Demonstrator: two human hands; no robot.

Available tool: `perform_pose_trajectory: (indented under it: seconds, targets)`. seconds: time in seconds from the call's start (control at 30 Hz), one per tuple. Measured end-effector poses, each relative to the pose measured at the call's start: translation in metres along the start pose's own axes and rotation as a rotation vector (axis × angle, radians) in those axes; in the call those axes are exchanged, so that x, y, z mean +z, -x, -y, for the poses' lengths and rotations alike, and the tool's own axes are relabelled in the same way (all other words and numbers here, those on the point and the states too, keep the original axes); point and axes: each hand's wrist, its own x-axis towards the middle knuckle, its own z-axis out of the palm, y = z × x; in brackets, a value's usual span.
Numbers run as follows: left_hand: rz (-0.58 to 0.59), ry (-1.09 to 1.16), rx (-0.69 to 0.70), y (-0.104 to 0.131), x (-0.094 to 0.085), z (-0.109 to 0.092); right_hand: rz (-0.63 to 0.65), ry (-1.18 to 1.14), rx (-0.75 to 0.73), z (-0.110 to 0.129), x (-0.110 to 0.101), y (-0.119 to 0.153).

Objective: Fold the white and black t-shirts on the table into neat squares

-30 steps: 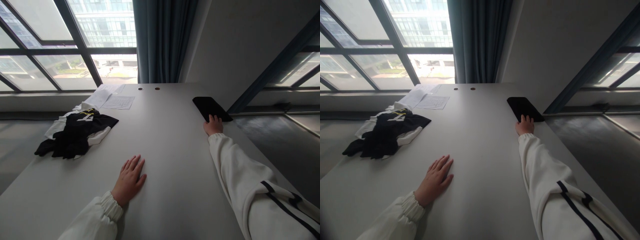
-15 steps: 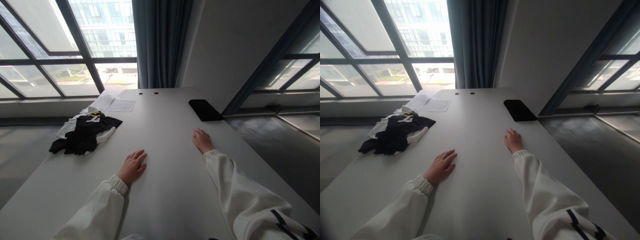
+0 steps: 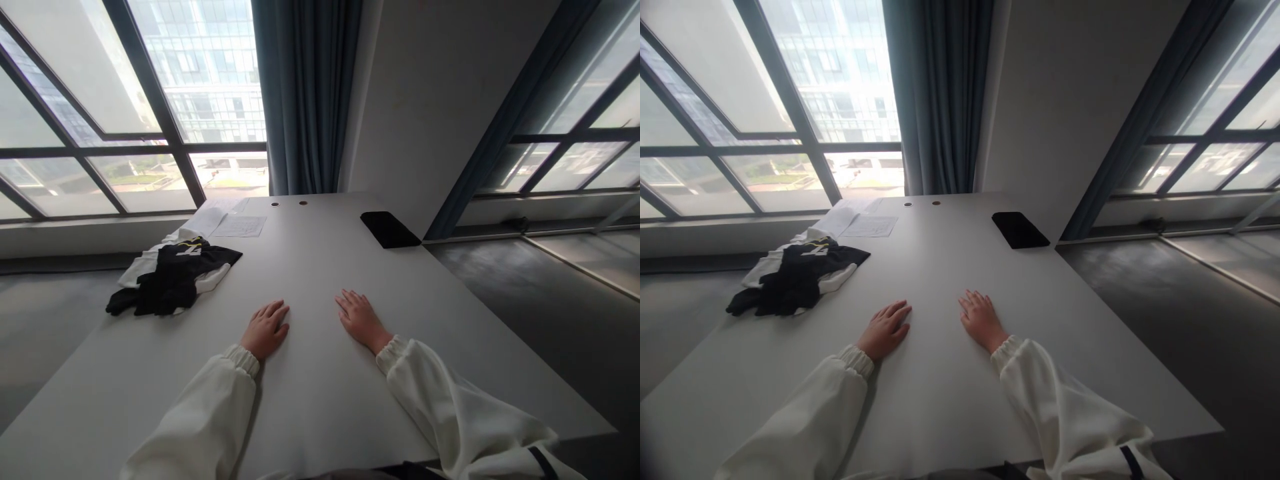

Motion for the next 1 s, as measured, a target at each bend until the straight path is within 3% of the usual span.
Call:
perform_pose_trajectory:
  seconds: [0.13, 0.27, 1.0]
  targets:
    - [-0.046, -0.056, -0.141, -0.013, 0.006, -0.025, 0.038, -0.064, -0.142, 0.022, 0.001, 0.004]
    - [-0.008, -0.079, -0.176, -0.023, 0.012, -0.038, 0.051, -0.107, -0.196, 0.025, 0.0, 0.0]
    - [0.042, -0.029, -0.076, -0.019, 0.01, -0.019, 0.034, -0.129, -0.211, 0.019, -0.001, 0.0]
